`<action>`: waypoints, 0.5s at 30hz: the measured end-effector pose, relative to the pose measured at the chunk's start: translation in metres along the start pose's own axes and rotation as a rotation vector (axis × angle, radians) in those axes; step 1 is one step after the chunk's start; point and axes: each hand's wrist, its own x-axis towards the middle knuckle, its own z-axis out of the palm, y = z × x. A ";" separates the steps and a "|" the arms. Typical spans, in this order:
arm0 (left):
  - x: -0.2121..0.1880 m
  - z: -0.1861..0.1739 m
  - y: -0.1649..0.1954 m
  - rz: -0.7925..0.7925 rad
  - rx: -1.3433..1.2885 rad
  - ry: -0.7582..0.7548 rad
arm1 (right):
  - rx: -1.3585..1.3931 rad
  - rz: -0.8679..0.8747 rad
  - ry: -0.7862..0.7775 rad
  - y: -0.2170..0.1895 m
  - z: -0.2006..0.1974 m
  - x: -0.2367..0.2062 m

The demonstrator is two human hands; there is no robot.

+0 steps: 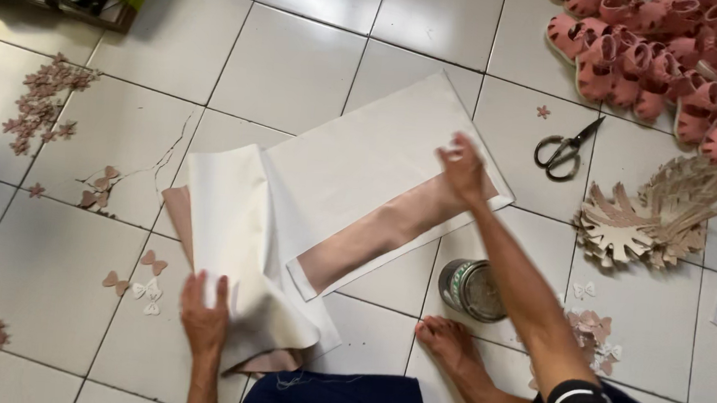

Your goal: The person sits on the floor and assembles shoe components. They cut a strip of white fabric with scissors, then apply glue from a can to a pink fabric piece and press it onto the white fabric. The person also handles small decorative cutouts and shoe parts.

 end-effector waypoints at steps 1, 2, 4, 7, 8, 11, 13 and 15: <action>-0.003 0.009 0.012 0.006 0.017 -0.067 | -0.097 -0.030 0.032 0.017 -0.016 0.024; -0.005 0.016 0.021 0.008 0.038 -0.131 | -0.123 -0.054 0.039 0.033 -0.032 0.044; -0.010 0.022 0.034 0.027 -0.049 -0.110 | -0.238 -0.034 0.007 0.053 -0.056 0.078; -0.011 0.022 0.031 0.032 -0.094 0.008 | -0.438 0.075 -0.053 0.073 -0.082 0.111; -0.010 0.019 0.025 -0.024 -0.091 0.029 | -0.478 0.100 -0.062 0.075 -0.083 0.116; -0.011 0.010 -0.004 -0.209 -0.057 0.167 | -0.570 0.159 -0.072 0.080 -0.079 0.117; -0.006 0.002 -0.030 -0.318 -0.031 0.274 | -0.604 0.193 -0.096 0.083 -0.070 0.113; -0.009 -0.006 -0.055 -0.436 -0.012 0.371 | -0.656 0.223 -0.122 0.086 -0.062 0.109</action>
